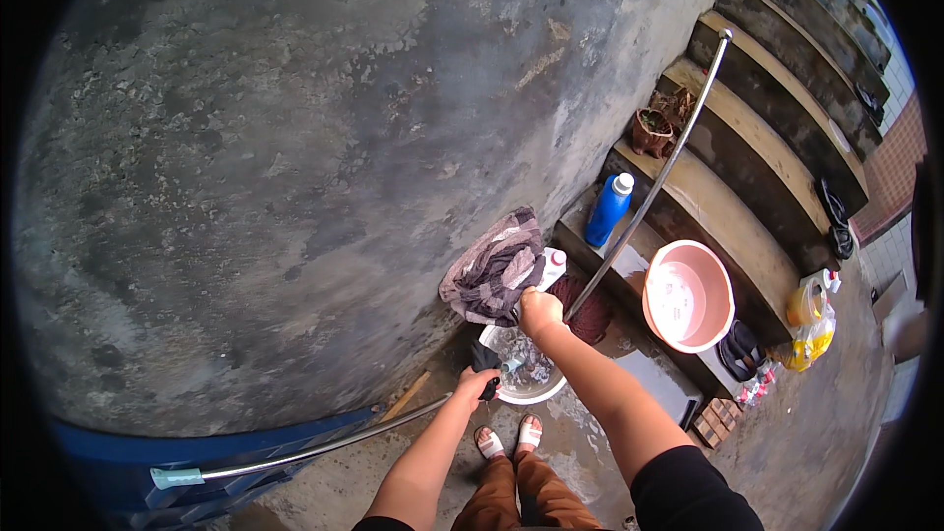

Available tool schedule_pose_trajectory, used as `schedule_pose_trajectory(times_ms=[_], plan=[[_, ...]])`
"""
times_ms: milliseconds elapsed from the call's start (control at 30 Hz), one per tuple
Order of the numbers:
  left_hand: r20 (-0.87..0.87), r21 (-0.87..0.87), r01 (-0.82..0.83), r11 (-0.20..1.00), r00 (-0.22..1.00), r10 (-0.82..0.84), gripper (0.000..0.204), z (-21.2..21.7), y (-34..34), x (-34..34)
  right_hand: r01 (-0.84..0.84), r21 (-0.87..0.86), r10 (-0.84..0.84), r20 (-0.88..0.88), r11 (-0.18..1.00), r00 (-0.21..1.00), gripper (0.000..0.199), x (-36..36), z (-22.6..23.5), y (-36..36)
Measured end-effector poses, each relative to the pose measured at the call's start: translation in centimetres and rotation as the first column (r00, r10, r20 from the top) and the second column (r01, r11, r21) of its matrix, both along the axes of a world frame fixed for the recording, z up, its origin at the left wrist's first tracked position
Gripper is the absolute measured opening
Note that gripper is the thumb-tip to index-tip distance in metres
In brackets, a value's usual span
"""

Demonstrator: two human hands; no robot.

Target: The person washes a dark piece of clothing by hand in a pink basin filled with water. They scrub the item indoors, then carry the basin outside to a courtyard area. The person pours out the soapy water, refills the basin with fresh water from a white bucket, and continues to scrub and rinse the clothing item before returning indoors.

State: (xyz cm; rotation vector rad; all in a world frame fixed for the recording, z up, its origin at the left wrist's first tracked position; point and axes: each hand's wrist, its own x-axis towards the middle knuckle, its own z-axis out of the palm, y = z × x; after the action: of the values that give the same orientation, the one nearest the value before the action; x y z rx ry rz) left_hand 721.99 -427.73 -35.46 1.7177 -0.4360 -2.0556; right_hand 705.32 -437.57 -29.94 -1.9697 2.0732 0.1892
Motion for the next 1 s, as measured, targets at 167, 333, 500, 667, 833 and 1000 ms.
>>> schedule_pose_trajectory(times_ms=[167,333,500,667,833,1000], plan=[[0.031,-0.039,0.031,0.999,0.999,-0.03,0.022,1.4,0.2,1.2,0.154,0.063,-0.159,0.077,0.986,0.984,0.024,0.2,0.8,0.0],[0.029,0.006,0.039,0.999,0.999,-0.039,0.02,2.6,0.4,1.9,0.208,0.106,-0.217,0.084,0.972,0.973,0.021,0.2,1.6,0.0],[-0.053,0.053,-0.019,0.998,0.998,0.021,0.02,4.8,0.5,1.6,0.274,0.112,-0.291,0.177,0.955,0.94,0.039,-0.7,1.4,1.0],[-0.161,0.07,0.027,0.997,0.987,-0.016,0.019,6.9,-0.1,1.6,-0.182,-0.307,0.161,-0.09,0.934,0.983,0.038,-1.4,2.6,3.9],[-0.16,0.063,0.035,0.997,0.987,-0.024,0.018,7.5,-0.1,1.4,-0.35,-0.288,0.121,-0.593,0.891,0.796,0.022,0.0,-2.5,1.5],[-0.158,0.103,0.008,0.995,0.987,0.008,0.019,7.8,0.0,2.5,-0.38,-0.261,0.112,-0.677,0.887,0.727,0.025,0.9,-5.3,0.0]])
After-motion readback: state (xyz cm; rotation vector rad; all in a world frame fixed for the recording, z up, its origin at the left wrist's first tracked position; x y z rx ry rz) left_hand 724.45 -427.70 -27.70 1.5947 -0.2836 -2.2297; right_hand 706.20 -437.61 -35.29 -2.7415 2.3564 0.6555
